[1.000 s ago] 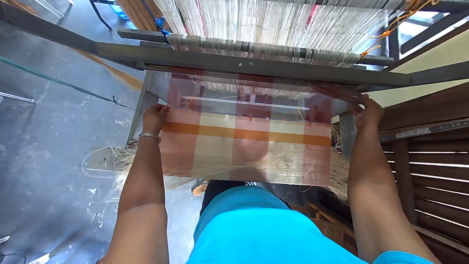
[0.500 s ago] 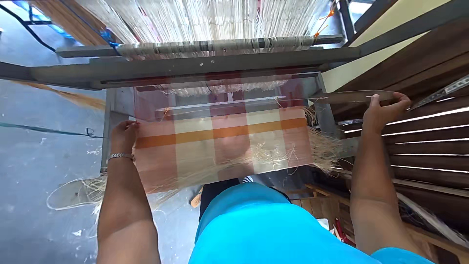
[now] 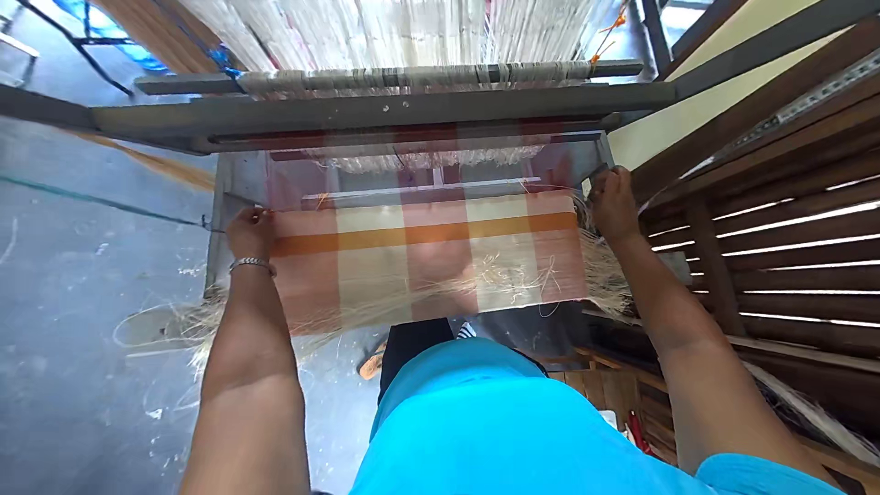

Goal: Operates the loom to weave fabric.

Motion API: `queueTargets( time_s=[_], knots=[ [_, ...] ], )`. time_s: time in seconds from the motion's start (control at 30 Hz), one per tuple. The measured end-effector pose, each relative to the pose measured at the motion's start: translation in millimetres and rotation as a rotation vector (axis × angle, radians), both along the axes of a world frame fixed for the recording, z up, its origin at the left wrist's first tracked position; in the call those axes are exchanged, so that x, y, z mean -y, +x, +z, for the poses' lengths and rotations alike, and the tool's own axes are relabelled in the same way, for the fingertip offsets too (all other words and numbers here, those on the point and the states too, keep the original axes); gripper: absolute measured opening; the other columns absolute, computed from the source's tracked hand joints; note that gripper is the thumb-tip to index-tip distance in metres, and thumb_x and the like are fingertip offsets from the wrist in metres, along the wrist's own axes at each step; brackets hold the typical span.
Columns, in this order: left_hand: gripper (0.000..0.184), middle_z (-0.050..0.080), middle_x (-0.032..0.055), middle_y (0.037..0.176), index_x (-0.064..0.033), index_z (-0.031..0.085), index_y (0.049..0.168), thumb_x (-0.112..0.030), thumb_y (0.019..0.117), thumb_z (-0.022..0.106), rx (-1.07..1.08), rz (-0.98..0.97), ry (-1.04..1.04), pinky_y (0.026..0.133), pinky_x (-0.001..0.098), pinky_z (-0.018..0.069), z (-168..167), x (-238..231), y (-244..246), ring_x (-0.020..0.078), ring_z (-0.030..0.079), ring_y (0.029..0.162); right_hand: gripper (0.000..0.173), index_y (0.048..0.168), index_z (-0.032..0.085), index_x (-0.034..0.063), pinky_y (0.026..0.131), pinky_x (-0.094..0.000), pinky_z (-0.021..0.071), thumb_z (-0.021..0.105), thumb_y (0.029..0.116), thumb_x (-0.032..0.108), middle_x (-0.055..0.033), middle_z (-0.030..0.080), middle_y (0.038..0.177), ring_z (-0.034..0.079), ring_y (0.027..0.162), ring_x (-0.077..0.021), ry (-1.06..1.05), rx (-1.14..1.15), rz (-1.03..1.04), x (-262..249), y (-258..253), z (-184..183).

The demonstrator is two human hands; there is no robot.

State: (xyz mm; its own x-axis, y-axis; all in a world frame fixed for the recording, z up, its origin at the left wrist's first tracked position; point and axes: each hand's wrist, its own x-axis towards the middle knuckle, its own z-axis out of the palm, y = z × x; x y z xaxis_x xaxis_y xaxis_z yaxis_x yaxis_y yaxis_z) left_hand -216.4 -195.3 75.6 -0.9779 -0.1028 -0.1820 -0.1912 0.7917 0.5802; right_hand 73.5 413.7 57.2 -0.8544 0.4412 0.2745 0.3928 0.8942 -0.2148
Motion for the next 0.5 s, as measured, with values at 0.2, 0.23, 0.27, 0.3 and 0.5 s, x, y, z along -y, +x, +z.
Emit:
queueTargets(
  time_s=[0.2,0.23,0.27,0.3,0.5],
  knots=[
    [0.052,0.045,0.0329,0.15,0.0055,0.043,0.149,-0.024,0.1072,0.046,-0.264,-0.052,0.039,0.119,0.0604,0.0313,12,8,43,0.0472,0.042,0.143,0.044,0.141,0.048,-0.0062,0.117,-0.0574,0.0371,0.05,0.1057,0.021,-0.0324,0.039,0.153,0.039,0.144,-0.0478,0.047,-0.167,-0.112,7,44,85],
    [0.052,0.045,0.0336,0.15,0.0072,0.042,0.149,-0.024,0.1073,0.046,-0.334,-0.078,0.065,0.118,0.0591,0.0328,17,3,62,0.0473,0.043,0.142,0.045,0.14,0.048,-0.0058,0.117,-0.0545,0.0379,0.052,0.105,0.023,-0.0315,0.041,0.151,0.041,0.142,-0.0458,0.063,-0.261,-0.096,17,51,106],
    [0.053,0.046,0.0334,0.149,0.0084,0.041,0.149,-0.023,0.1073,0.047,-0.395,-0.114,0.102,0.118,0.0578,0.0347,21,-6,82,0.0466,0.044,0.141,0.046,0.139,0.049,-0.0052,0.114,-0.0499,0.0423,0.055,0.1038,0.024,-0.0304,0.043,0.149,0.045,0.139,-0.0422,0.07,-0.36,-0.078,29,56,126],
    [0.052,0.047,0.0325,0.148,0.0085,0.041,0.148,-0.024,0.1074,0.047,-0.444,-0.157,0.141,0.117,0.0564,0.036,25,-18,104,0.0454,0.045,0.14,0.046,0.137,0.048,-0.0062,0.108,-0.0445,0.0479,0.058,0.1026,0.023,-0.0303,0.044,0.146,0.051,0.133,-0.0381,0.054,-0.456,-0.045,45,59,144],
    [0.059,0.052,0.0189,0.148,0.0007,0.047,0.147,-0.039,0.1036,0.057,-0.588,-0.489,0.399,0.118,0.0516,0.036,52,-107,236,0.0307,0.047,0.14,0.044,0.135,0.044,0.0039,0.089,-0.0334,0.0612,0.068,0.0983,0.013,-0.0091,0.048,0.138,0.064,0.112,-0.0151,-0.401,-0.793,0.448,156,49,174]
  ],
)
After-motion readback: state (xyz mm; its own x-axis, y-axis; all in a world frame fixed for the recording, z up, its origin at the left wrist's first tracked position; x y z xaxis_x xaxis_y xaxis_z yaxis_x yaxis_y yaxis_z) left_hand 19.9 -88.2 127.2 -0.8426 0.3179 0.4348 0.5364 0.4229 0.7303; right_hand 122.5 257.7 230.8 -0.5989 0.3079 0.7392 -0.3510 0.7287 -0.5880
